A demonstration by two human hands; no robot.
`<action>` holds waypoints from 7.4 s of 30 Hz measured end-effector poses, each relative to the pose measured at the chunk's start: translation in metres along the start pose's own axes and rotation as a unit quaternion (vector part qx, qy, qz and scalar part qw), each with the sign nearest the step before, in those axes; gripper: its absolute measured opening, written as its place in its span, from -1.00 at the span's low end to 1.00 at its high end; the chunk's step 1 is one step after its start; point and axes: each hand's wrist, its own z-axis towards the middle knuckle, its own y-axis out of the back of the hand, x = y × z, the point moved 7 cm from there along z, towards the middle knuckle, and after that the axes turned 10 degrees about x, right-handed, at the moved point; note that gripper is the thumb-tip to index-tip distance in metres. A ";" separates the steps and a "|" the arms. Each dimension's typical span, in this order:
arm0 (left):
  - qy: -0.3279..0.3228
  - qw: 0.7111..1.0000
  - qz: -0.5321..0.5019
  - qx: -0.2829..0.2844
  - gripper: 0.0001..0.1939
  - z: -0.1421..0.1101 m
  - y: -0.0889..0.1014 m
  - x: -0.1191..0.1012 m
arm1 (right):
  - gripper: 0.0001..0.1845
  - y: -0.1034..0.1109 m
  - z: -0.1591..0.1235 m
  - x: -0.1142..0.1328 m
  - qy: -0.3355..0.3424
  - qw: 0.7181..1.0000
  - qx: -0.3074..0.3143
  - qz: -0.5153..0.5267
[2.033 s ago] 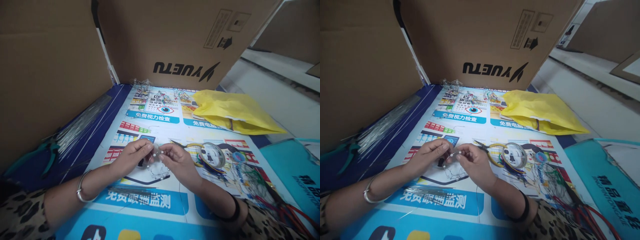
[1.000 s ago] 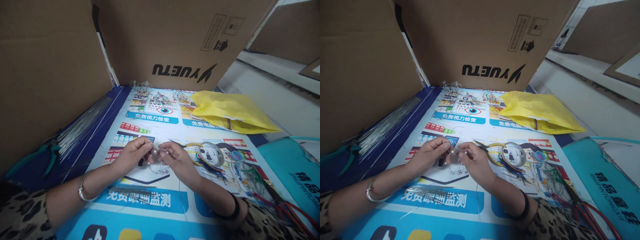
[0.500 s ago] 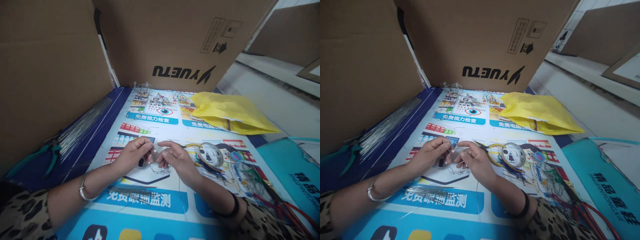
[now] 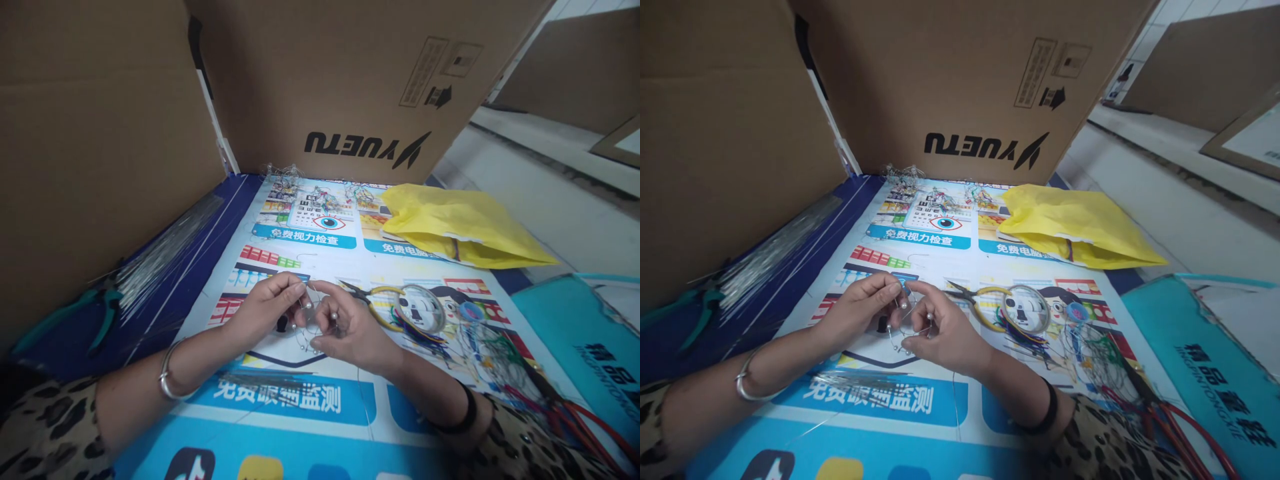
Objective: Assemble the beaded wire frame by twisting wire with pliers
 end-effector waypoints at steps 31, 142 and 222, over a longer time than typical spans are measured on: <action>-0.010 0.999 0.029 -0.013 -0.75 0.001 0.000 -0.005 | -0.67 0.024 -0.010 0.000 -0.022 0.985 -0.160 -0.054; -0.018 0.990 0.111 -0.086 -0.84 -0.009 -0.003 -0.014 | -0.82 0.018 -0.005 -0.004 -0.074 0.988 -0.120 -0.061; 0.015 0.999 -0.009 -0.030 -0.76 0.004 -0.006 0.001 | -0.73 0.025 -0.008 -0.006 -0.092 0.988 -0.124 0.008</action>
